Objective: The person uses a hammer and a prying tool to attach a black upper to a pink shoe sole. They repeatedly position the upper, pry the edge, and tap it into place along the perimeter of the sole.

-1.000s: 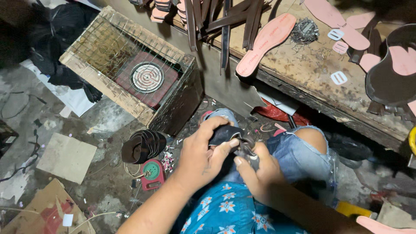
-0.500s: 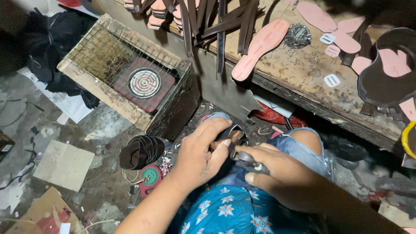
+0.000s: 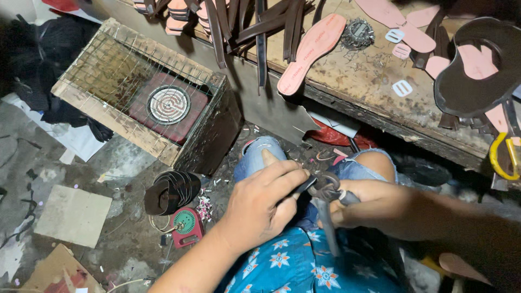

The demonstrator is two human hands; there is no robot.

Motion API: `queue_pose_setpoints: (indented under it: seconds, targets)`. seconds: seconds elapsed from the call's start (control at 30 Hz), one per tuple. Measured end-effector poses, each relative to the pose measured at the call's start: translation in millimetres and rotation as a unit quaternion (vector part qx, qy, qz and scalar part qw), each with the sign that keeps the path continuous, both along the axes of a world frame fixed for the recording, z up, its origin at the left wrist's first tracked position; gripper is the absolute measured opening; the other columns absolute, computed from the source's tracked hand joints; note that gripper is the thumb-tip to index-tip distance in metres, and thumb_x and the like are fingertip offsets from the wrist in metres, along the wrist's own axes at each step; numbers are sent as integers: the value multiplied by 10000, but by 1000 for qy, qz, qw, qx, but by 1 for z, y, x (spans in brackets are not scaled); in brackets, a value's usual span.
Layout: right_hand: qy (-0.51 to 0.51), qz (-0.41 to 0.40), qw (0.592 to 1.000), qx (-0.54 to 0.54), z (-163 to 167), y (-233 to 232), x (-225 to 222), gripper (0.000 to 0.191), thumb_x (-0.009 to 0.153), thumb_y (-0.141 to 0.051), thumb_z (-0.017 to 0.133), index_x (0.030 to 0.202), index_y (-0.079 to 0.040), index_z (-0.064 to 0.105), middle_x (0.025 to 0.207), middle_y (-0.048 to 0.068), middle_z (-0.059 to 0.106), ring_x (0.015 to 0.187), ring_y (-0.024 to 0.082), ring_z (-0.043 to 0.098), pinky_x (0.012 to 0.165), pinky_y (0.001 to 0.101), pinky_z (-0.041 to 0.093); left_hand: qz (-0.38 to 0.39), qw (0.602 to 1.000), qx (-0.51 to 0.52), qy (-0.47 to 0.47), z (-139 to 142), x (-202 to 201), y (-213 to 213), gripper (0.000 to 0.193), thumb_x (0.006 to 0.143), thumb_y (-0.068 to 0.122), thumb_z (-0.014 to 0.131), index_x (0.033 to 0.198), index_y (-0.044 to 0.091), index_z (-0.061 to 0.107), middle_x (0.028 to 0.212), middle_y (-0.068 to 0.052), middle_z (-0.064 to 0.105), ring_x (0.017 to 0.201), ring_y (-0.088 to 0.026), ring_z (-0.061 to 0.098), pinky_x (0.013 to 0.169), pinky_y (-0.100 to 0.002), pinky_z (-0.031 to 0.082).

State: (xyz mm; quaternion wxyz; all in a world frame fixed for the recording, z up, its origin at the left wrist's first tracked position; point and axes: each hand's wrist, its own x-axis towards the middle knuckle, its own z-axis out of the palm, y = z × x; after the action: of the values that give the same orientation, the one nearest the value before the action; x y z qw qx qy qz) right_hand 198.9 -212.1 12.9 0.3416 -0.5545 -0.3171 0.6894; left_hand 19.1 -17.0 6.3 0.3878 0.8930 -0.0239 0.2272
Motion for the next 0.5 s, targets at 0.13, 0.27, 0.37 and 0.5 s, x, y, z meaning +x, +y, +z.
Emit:
queue_pose_setpoints:
  seconds: [0.13, 0.27, 0.37, 0.5]
  targets:
    - [-39, 25, 997, -58, 21, -5, 3, 273, 959, -282, 572, 1111, -89, 689, 959, -20, 664, 923, 87, 540, 823, 278, 470, -41, 999, 7, 6, 0, 0, -5, 404, 821, 49, 669, 1224, 70, 649, 1233, -136, 685, 1096, -358, 699, 956, -418, 568]
    - [-140, -2, 979, -145, 21, -6, -15, 236, 964, -232, 596, 1149, -89, 629, 994, 82, 627, 947, 163, 573, 853, 338, 497, -40, 999, -20, 15, 0, -1, -5, 411, 840, 49, 660, 1249, 64, 615, 1241, -141, 689, 1128, -361, 701, 981, -416, 568]
    - [-280, -91, 956, -17, -5, 3, -36, 244, 949, -233, 599, 1152, -98, 602, 940, 84, 656, 875, 171, 632, 819, 346, 531, 1, 1000, -27, 11, -2, 2, -1, 401, 877, 62, 663, 1272, 50, 593, 1250, -167, 680, 1130, -371, 698, 969, -415, 570]
    - [-330, -250, 886, 208, -57, 31, -53, 279, 936, -195, 650, 1157, -41, 572, 946, 83, 729, 878, 175, 724, 790, 332, 555, 64, 998, -24, -10, -7, 9, 3, 410, 912, 88, 686, 1303, 30, 576, 1264, -193, 674, 1138, -389, 687, 968, -421, 566]
